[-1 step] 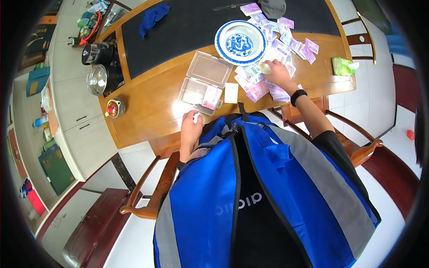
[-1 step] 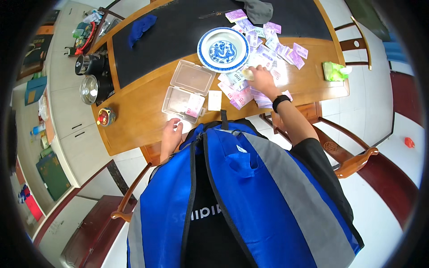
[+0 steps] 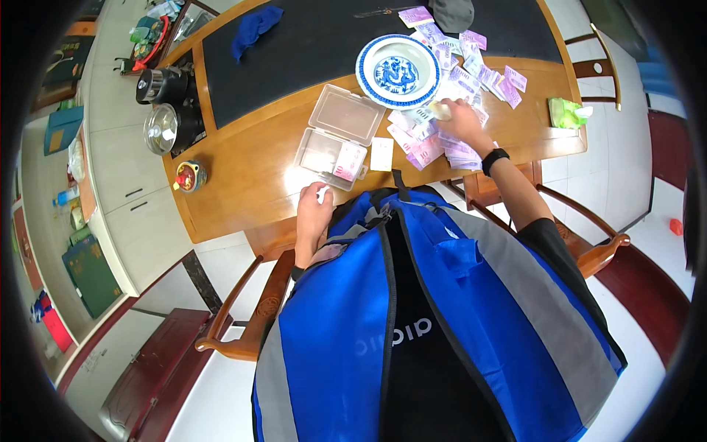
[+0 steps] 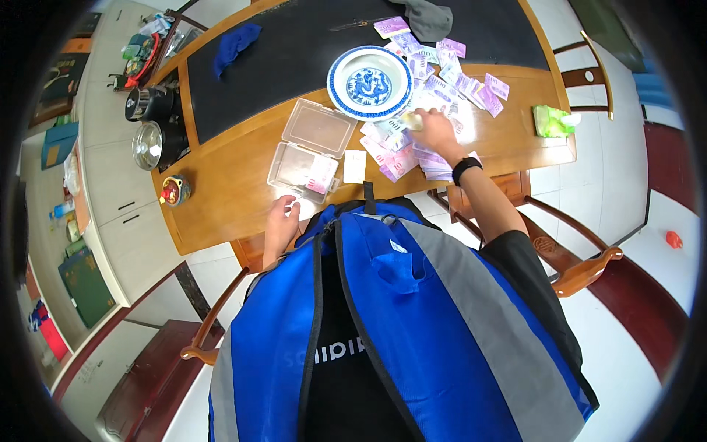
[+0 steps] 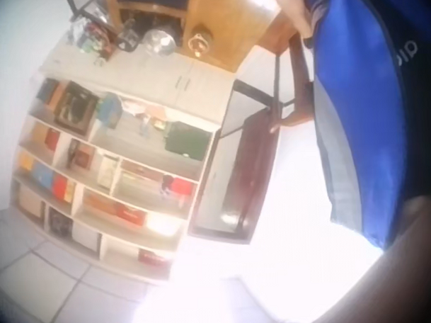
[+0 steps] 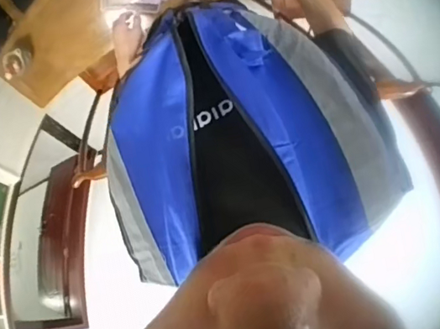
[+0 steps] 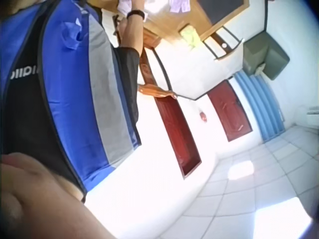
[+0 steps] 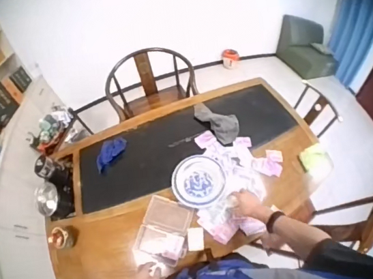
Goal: The recorder is sorting and counting stacks of paper currency on a wooden table.
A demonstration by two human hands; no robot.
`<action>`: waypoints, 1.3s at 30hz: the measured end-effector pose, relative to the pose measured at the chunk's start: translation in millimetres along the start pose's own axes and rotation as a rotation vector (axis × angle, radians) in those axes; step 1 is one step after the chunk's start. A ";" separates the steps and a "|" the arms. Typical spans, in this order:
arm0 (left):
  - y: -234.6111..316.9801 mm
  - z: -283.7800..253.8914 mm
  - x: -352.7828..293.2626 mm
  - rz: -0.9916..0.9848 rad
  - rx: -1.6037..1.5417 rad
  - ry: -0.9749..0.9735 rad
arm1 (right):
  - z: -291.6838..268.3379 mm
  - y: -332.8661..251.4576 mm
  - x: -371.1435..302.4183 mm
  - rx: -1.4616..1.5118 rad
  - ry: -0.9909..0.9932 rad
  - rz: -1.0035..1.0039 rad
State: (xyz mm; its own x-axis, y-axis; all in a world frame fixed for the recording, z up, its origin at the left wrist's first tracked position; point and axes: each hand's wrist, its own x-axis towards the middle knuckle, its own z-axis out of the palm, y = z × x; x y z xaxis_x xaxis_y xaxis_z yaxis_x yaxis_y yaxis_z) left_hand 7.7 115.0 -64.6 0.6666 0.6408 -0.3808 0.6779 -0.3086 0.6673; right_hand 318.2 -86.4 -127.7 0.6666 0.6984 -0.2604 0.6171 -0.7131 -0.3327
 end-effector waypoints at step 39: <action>123.8 -40.3 -17.9 0.632 0.130 -0.291 | -55.9 -178.5 -80.3 1.881 -0.916 0.496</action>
State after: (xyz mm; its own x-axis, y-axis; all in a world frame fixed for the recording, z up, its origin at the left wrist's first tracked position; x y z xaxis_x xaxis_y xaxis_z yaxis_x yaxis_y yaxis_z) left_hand 67.1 93.7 50.6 0.9882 0.1028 -0.1139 0.1534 -0.6523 0.7423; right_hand 177.9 -18.6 3.2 -0.0917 0.7595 -0.6441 -0.9202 -0.3118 -0.2367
